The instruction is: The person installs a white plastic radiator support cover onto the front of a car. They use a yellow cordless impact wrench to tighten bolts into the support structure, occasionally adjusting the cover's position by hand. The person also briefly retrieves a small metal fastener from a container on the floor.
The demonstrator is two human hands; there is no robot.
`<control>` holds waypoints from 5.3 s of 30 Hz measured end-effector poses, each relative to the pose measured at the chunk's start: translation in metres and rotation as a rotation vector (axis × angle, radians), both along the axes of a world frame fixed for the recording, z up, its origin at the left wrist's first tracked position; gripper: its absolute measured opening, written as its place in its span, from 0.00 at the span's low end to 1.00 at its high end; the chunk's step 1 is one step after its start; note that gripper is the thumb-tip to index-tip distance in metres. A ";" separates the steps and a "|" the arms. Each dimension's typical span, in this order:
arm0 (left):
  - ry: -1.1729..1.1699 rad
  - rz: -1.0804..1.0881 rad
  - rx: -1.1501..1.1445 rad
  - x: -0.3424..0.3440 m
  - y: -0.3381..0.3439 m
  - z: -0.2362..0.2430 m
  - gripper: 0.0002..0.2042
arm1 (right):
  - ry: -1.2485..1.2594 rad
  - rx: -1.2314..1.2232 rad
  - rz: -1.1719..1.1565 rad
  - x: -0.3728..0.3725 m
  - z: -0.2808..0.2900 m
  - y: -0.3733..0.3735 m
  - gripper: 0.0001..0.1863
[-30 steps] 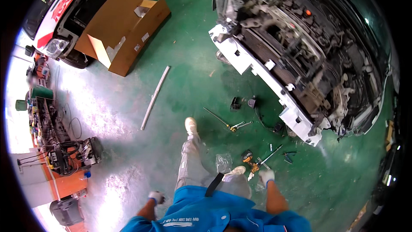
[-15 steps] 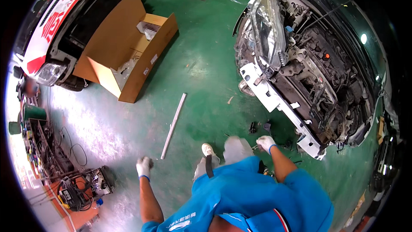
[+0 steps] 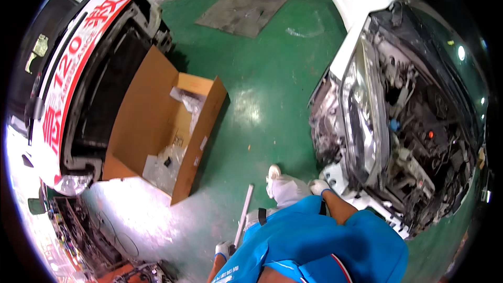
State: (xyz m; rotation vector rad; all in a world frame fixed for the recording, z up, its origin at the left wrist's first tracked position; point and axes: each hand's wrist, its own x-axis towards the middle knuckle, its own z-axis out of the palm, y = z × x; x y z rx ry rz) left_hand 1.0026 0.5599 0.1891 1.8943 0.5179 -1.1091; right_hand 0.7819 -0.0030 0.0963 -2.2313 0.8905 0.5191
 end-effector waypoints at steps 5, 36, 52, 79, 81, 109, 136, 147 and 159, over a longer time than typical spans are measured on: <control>0.157 0.339 0.053 0.125 -0.137 0.039 0.10 | -0.293 0.611 -0.606 0.222 0.085 -0.175 0.03; -0.030 -0.493 -0.038 0.838 -1.254 0.102 0.12 | -0.594 0.979 -1.224 0.584 0.067 -1.034 0.03; -0.010 -0.481 -0.007 1.137 -1.699 -0.064 0.15 | -0.240 0.472 -1.315 0.795 0.081 -1.438 0.14; -0.433 -1.731 0.001 1.265 -2.423 -0.073 0.17 | -0.387 -0.157 -0.799 1.106 0.104 -2.306 0.14; -0.301 -1.659 0.054 1.298 -2.473 -0.110 0.14 | -0.290 -0.060 -0.806 1.112 0.125 -2.336 0.16; -0.111 -0.672 -0.107 1.054 -3.295 -0.051 0.15 | -0.121 -0.189 -0.205 1.161 -0.166 -3.051 0.11; -0.503 -0.565 -0.245 1.141 -3.376 -0.522 0.15 | -0.186 -0.646 0.622 1.311 -0.507 -3.147 0.12; 0.143 -0.590 -0.796 1.108 -3.424 -0.486 0.25 | -0.431 0.584 0.109 1.204 -0.324 -3.107 0.10; 0.422 -0.608 -0.513 1.092 -3.448 -0.488 0.15 | -0.188 0.880 -0.155 1.158 -0.388 -3.061 0.11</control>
